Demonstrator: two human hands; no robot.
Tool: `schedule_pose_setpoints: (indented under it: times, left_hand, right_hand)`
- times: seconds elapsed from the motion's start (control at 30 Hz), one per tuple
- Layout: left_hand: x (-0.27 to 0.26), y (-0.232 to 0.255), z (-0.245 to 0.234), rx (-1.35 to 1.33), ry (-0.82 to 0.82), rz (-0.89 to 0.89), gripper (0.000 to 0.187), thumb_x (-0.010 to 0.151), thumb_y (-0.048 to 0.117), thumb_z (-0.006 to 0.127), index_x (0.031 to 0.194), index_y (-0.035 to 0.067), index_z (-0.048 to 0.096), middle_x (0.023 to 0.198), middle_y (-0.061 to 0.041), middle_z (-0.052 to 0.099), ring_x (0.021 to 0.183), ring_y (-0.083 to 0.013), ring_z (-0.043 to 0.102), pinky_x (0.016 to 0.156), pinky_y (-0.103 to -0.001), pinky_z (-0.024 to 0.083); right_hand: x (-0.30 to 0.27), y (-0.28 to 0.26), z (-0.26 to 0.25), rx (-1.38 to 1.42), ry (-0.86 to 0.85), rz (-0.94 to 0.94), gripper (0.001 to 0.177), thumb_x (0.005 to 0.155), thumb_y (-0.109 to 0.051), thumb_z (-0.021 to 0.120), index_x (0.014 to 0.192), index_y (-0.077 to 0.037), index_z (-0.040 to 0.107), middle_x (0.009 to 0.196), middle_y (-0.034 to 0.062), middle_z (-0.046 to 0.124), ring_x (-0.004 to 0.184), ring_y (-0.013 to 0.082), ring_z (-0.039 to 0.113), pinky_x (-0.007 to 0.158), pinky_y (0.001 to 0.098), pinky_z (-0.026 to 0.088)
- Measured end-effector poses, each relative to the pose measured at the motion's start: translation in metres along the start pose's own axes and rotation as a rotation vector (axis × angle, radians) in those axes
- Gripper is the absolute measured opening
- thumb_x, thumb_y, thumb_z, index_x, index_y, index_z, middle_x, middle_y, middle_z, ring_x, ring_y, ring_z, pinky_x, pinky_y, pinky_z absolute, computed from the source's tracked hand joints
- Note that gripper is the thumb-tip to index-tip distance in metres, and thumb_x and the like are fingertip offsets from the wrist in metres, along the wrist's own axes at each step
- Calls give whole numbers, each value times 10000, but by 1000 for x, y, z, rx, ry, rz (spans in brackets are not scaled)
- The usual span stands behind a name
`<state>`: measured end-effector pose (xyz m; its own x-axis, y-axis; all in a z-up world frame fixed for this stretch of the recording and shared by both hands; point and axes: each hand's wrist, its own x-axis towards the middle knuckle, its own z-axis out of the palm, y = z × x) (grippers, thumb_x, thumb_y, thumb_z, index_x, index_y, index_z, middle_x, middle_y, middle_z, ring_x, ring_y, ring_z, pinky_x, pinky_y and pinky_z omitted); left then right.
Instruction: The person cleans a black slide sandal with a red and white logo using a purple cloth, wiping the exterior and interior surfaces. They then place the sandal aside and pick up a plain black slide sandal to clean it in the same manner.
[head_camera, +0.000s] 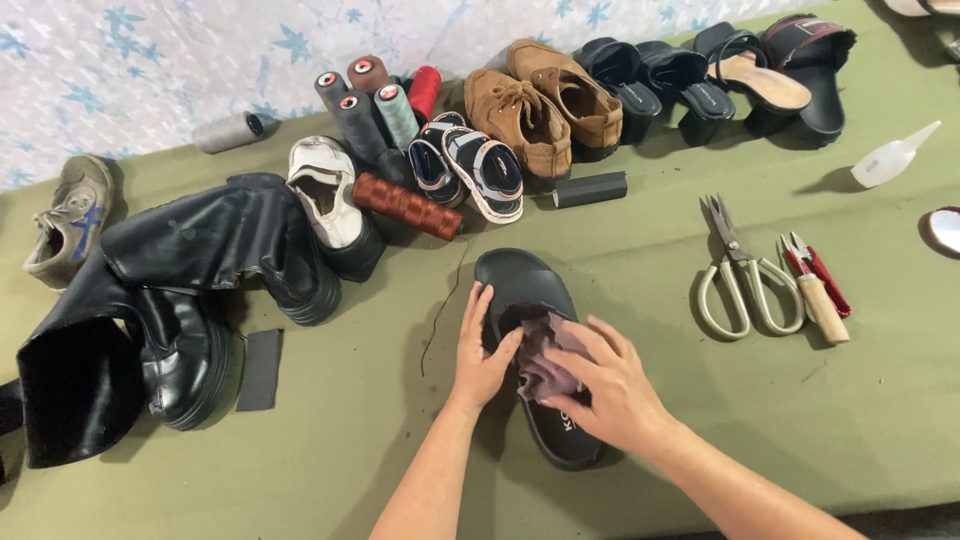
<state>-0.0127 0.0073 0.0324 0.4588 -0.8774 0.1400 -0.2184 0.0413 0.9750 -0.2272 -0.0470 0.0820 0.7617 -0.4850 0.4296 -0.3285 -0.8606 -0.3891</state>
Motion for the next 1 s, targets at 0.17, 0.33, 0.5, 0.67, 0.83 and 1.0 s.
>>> schedule_pose_setpoints:
  times: [0.17,0.33,0.5,0.67,0.83,1.0]
  left_hand:
    - [1,0,5,93,13,23,725,954,513,587,1573,206,365,1718,-77,222,1586,-263,213,1247,-504,220]
    - [7,-15,3,113,51,253,660,1011,369,622,1589,150,391,1604,-269,327,1485,-508,301,1198,-626,247]
    - [5,-20,2,117,42,300,658,1021,436,536,1594,153,379,1601,-271,327,1475,-512,315,1192,-634,241]
    - [2,-16,4,146,27,222,679,1003,362,617,1599,165,360,1623,-251,295,1484,-498,308,1195,-627,250]
    - [6,-13,8,101,-21,179,660,1048,451,509,1609,148,335,1626,-281,277,1477,-533,293,1183,-649,248]
    - [33,-11,1,72,-32,179,555,997,453,613,1468,167,539,1517,-186,457,1486,-452,354,1203,-591,284]
  right_hand:
    - [-18,25,13,260,51,188,376,835,-183,801,1192,-80,745,1285,132,601,1081,250,710,906,351,629]
    - [27,18,-14,65,401,43,283,868,-299,793,1122,-176,775,1171,43,709,1057,267,702,944,382,533]
    - [39,1,-4,-100,420,-85,189,907,-424,711,976,-266,788,1266,0,693,1234,274,581,1070,396,413]
    - [8,0,34,-6,213,-181,217,900,-403,707,910,-195,771,1052,24,709,974,255,676,879,392,511]
    - [-12,5,64,-92,-53,-215,282,955,-169,568,1130,1,710,1095,203,710,1121,339,676,1064,420,458]
    - [23,-1,68,-345,-178,-188,364,881,-149,531,1208,-13,616,1232,171,602,1199,342,552,964,438,455]
